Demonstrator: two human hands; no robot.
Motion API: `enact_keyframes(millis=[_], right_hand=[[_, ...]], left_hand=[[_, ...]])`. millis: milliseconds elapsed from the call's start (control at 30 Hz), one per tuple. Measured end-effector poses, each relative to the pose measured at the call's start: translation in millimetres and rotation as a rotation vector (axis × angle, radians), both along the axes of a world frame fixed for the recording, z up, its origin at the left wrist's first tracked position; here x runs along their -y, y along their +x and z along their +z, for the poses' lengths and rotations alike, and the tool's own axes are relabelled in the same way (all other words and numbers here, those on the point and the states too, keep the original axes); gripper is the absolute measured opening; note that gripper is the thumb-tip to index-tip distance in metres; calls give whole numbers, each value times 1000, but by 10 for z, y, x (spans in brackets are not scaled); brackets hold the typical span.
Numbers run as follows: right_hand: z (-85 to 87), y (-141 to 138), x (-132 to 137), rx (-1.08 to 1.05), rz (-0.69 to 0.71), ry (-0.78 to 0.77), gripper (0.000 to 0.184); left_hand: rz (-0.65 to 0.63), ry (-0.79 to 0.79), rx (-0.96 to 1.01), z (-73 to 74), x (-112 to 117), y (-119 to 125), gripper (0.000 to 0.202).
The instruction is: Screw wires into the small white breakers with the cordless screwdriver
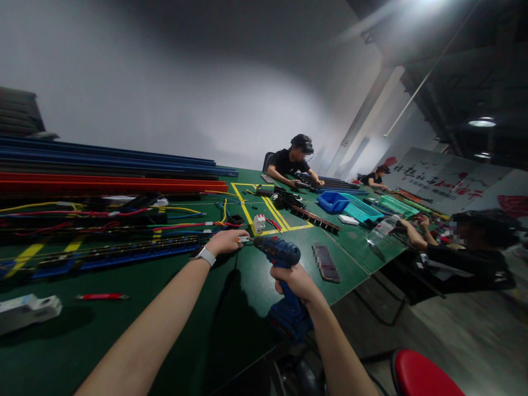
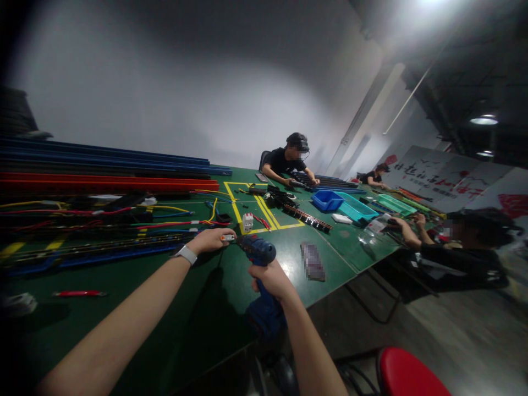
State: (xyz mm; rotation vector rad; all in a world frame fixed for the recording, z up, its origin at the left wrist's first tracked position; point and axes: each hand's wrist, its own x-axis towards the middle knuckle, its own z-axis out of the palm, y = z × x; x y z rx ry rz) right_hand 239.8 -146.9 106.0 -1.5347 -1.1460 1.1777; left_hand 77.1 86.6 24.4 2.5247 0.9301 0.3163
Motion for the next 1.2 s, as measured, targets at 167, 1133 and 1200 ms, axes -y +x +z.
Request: enact_keyframes(millis=[167, 1133, 1200], right_hand=[[13, -6, 7, 17, 8, -18, 11], [84, -48, 23, 27, -7, -37, 12], [91, -55, 16, 42, -3, -39, 14]], left_hand=[[-1, 6, -10, -17, -15, 4, 46], [-10, 7, 3, -39, -25, 4, 43], [-4, 8, 2, -22, -8, -1, 43]])
